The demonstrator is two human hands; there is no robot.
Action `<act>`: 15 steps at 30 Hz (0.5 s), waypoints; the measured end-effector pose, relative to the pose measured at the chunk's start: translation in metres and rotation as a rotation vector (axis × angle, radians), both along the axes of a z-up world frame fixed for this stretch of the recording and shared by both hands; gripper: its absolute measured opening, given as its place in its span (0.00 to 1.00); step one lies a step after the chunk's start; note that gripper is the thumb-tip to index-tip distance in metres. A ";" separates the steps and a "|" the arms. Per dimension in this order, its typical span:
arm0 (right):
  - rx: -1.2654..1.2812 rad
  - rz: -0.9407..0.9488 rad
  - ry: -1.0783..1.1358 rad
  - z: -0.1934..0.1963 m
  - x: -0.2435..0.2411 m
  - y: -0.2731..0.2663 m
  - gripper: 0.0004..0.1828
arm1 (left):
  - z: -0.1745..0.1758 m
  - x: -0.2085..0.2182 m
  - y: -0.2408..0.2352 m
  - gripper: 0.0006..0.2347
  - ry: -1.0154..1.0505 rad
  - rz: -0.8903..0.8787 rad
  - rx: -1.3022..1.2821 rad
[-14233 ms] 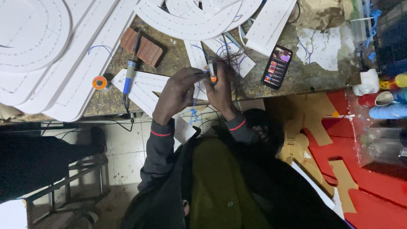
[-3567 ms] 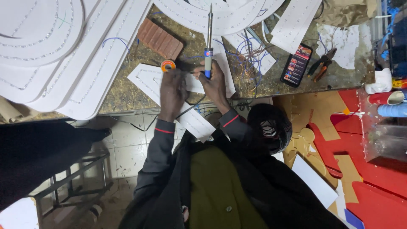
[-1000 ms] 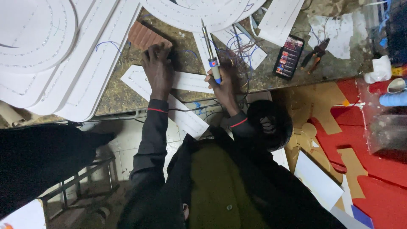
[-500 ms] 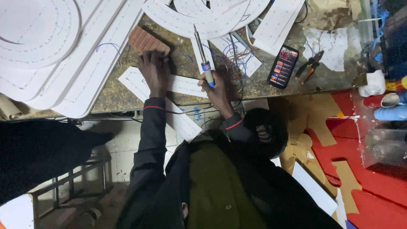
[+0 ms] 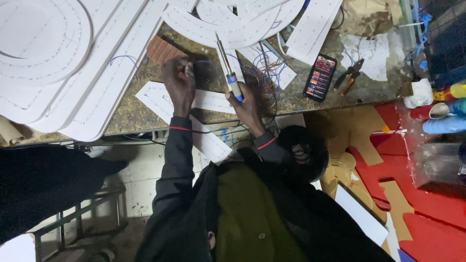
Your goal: Soldering electrical wires to LED strips as part of a sign manufacturing process.
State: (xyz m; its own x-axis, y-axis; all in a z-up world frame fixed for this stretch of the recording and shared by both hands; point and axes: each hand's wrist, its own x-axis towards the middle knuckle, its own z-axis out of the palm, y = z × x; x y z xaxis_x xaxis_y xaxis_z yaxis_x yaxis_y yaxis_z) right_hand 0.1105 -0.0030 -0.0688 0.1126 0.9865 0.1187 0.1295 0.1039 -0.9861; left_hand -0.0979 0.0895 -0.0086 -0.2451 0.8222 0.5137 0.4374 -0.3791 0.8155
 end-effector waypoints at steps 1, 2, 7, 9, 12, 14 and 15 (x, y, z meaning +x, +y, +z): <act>-0.002 -0.001 -0.001 0.012 -0.004 -0.004 0.21 | 0.001 -0.005 0.002 0.03 -0.001 -0.001 -0.002; 0.033 -0.051 -0.003 0.025 -0.008 -0.008 0.25 | 0.001 -0.011 0.004 0.03 -0.086 0.000 -0.015; 0.139 -0.141 0.052 0.051 -0.019 -0.023 0.43 | 0.049 -0.041 -0.002 0.04 -0.328 0.021 0.140; 0.045 -0.211 0.068 0.073 -0.025 -0.028 0.41 | 0.077 -0.054 -0.011 0.12 -0.499 -0.030 0.314; 0.088 -0.120 0.180 0.070 -0.023 -0.031 0.26 | 0.080 -0.072 -0.019 0.14 -0.592 -0.185 0.295; 0.081 -0.051 0.240 0.057 -0.018 -0.027 0.18 | 0.070 -0.067 -0.022 0.13 -0.564 -0.208 0.223; 0.078 0.013 0.297 0.052 -0.015 -0.024 0.12 | 0.065 -0.063 -0.021 0.11 -0.540 -0.236 0.151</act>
